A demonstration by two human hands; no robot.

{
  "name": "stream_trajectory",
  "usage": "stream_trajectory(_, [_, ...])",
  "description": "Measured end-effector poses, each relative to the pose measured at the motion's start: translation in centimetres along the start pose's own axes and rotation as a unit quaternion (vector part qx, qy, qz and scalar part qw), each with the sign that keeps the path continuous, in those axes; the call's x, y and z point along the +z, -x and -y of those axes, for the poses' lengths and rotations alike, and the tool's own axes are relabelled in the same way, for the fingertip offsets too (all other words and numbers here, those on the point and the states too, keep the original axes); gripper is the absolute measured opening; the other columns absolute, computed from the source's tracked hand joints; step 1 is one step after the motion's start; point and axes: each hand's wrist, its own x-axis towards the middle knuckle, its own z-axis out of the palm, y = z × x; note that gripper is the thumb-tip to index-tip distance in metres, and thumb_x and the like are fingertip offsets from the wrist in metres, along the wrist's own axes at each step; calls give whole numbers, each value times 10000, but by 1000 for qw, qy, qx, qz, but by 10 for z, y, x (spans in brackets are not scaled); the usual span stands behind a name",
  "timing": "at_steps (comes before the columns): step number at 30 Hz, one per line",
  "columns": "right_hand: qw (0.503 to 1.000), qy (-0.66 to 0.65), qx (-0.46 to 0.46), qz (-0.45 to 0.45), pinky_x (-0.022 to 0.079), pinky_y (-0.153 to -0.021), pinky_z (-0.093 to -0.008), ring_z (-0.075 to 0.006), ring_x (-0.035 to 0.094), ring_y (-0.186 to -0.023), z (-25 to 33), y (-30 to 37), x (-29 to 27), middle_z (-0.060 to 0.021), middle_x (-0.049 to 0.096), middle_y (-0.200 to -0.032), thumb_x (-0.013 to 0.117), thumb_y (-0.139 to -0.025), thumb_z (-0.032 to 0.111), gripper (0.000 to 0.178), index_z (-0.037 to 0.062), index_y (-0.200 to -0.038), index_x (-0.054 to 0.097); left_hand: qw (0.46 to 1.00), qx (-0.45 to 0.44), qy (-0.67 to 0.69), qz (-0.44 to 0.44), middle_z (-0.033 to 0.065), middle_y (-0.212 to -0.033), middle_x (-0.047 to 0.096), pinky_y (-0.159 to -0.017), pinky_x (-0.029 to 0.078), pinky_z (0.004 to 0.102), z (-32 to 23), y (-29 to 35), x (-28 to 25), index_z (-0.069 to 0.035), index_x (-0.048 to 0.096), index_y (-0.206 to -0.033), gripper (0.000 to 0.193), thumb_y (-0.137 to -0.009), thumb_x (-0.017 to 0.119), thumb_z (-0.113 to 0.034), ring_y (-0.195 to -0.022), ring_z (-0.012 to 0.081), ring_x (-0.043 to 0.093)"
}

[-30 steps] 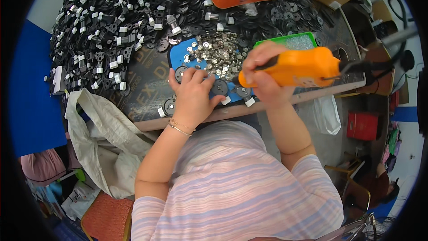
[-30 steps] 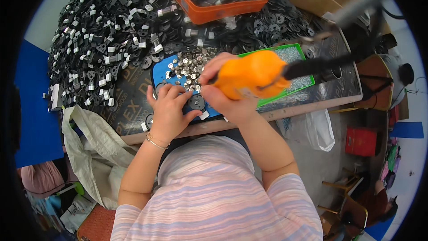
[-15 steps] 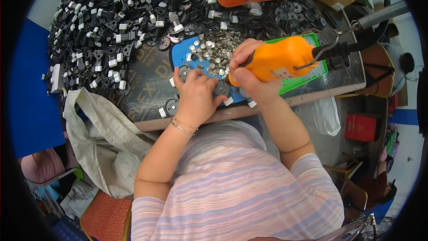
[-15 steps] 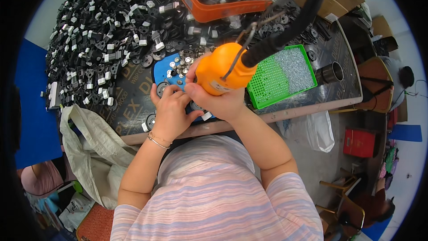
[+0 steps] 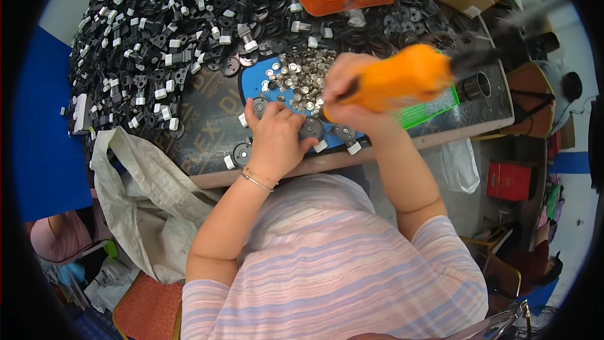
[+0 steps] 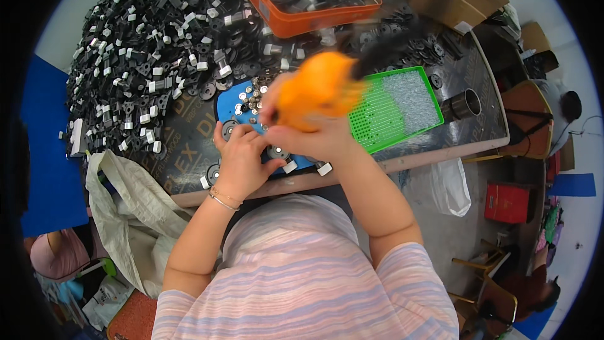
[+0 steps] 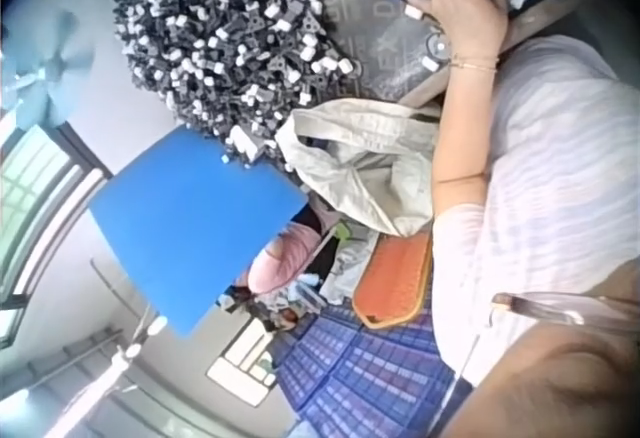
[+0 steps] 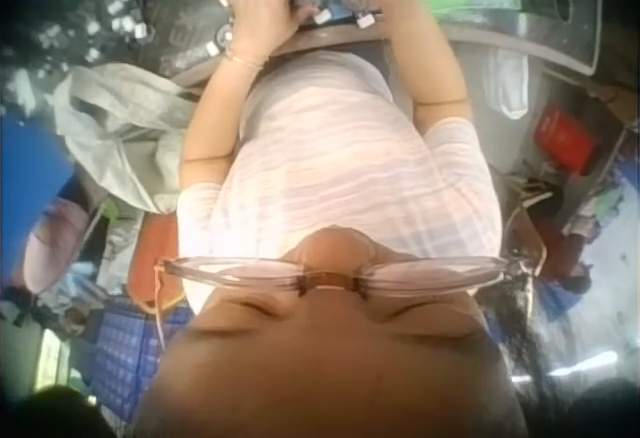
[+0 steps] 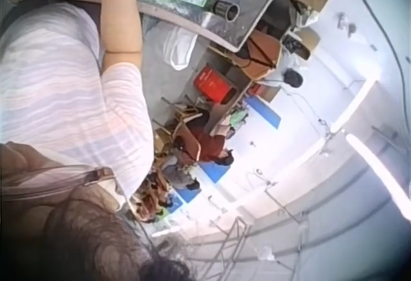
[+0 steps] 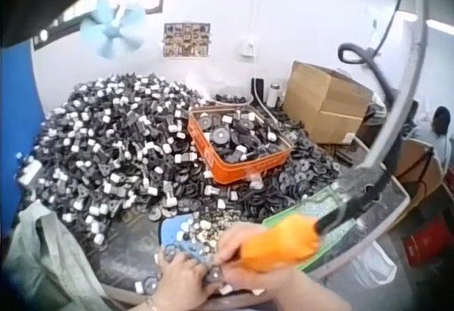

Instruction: The recorder is assembling small electronic components at a workbench, using an electric screwdriver to attach metal plates to plastic bases.

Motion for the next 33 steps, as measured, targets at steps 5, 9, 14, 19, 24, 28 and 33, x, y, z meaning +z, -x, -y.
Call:
stream_trajectory(5, [976, -28, -40, -210, 468, -598, -226, -129, 549, -665, 38, 17, -46, -105, 576, -862, 663, -737, -10, 211, 10, -920, 561, 1000, -10, -4, 10, 30, -871, 638, -1042, 119, 605, 2, 2, 3, -103, 690, -894, 357, -633, 785, -327, -1047, 229, 512])
stream_trajectory(9, [946, 65, -40, -315, 484, -601, -238, -130, 578, -673, 27, 50, -85, -98, 586, -874, 635, -746, -92, 247, 11, -951, 543, 1000, -14, -3, 9, 37, -904, 640, -1047, 127, 581, 2, 3, 4, -83, 693, -952, 442, -611, 799, -344, -1044, 223, 512])
stream_trajectory(14, [930, 76, -32, -359, 489, -608, -238, -120, 578, -660, 15, 59, -96, -85, 599, -852, 648, -754, -73, 243, 19, -949, 535, 1000, -6, -2, 21, 37, -920, 639, -1049, 138, 574, 2, 1, 4, -81, 690, -974, 452, -614, 800, -330, -1051, 226, 512])
stream_trajectory(19, [933, 76, -33, -351, 493, -602, -241, -120, 579, -654, 12, 56, -96, -81, 598, -846, 645, -757, -73, 259, 20, -964, 522, 1000, -6, -6, 18, 34, -913, 630, -1041, 146, 598, 0, 0, 5, -90, 691, -969, 435, -618, 796, -323, -1056, 227, 507])
stream_trajectory(24, [931, 87, -28, -354, 490, -597, -242, -123, 575, -643, 11, 55, -96, -74, 588, -821, 640, -755, -80, 263, 20, -964, 514, 1000, -9, -11, 19, 36, -911, 634, -1049, 139, 572, -1, -1, 4, -78, 687, -999, 470, -623, 792, -340, -1052, 230, 508])
stream_trajectory(28, [936, 67, -29, -344, 450, -611, -278, -164, 530, -648, 12, 57, -96, -100, 543, -823, 602, -800, -54, 186, 1, -959, 523, 1000, -9, -10, 19, 36, -912, 633, -1048, 141, 573, 0, 0, 3, -75, 687, -997, 472, -622, 793, -341, -1053, 229, 508])
stream_trajectory(33, [931, 73, -31, -355, 452, -623, -287, -168, 538, -669, 30, 53, -92, -99, 547, -866, 596, -794, -61, 212, 19, -974, 519, 1000, -2, 12, 15, 37, -906, 630, -1040, 142, 599, 2, 0, 4, -88, 685, -964, 426, -624, 793, -322, -1056, 228, 507])
